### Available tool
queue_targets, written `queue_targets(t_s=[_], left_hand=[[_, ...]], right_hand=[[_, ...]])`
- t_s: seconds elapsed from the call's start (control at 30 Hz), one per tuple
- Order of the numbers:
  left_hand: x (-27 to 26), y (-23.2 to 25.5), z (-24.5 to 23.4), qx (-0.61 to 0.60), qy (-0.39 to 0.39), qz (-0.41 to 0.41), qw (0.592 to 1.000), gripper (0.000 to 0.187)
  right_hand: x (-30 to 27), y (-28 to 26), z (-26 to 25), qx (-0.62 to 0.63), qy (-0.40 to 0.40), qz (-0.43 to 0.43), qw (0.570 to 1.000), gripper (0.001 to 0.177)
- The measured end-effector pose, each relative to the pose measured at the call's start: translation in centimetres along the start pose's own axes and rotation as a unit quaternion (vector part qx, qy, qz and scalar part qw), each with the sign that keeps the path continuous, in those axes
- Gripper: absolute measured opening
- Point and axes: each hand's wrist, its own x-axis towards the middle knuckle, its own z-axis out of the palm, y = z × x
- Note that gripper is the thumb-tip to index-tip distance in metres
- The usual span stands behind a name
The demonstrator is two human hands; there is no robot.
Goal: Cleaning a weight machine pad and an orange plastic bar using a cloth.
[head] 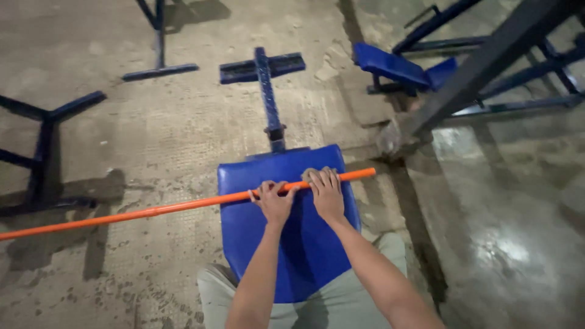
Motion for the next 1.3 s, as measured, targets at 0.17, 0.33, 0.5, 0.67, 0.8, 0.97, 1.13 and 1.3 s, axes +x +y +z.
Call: queue_targets(t_s=[0.17,0.33,0.5,0.67,0.8,0.97,1.13,1.3], left_hand=[[0.6,-0.5,-1.1,0.003,-0.014,-0.025,1.0,0.043],[0.1,-2.6,-2.7,0.006,-0.017,-0.023,1.0,0.043],[-0.1,-3.3,-3.0,-0.003,-0.015,-0.032,0.999,0.043],[0.2,-3.0,-3.2,0.002,-0.018,-0.036,0.999,0.044],[0.0,-3.9,-1.9,0.008,-0.002,-0.023,1.0,0.042],[0.3,-3.7,-2.4,0.01,0.005,-0.015,1.0,0.04],[0.1,-3.1,-3.2,0.009,-0.02,-0.031,0.999,0.041],[0.0,-2.7,-3.5,0.005,-0.022,-0.029,0.999,0.046]], right_hand=[[0.6,3.5,-1.7,-0.033,-0.048,0.013,0.998,0.037],[-0.4,5.7,-3.6,-0.032,-0.041,0.029,0.998,0.035],[-0.6,4.5,-3.0,-0.038,0.039,0.037,0.998,0.035],[-0.1,-0.9,-1.3,0.012,0.031,0.013,0.999,0.032],[-0.3,-7.3,0.2,0.024,0.0,-0.018,1.0,0.033],[0.1,-7.8,-0.2,0.092,0.017,-0.071,0.993,0.038],[0.0,-1.2,-2.3,0.017,-0.059,-0.075,0.995,0.037],[-0.4,4.5,-3.0,-0.044,-0.042,0.011,0.998,0.037]])
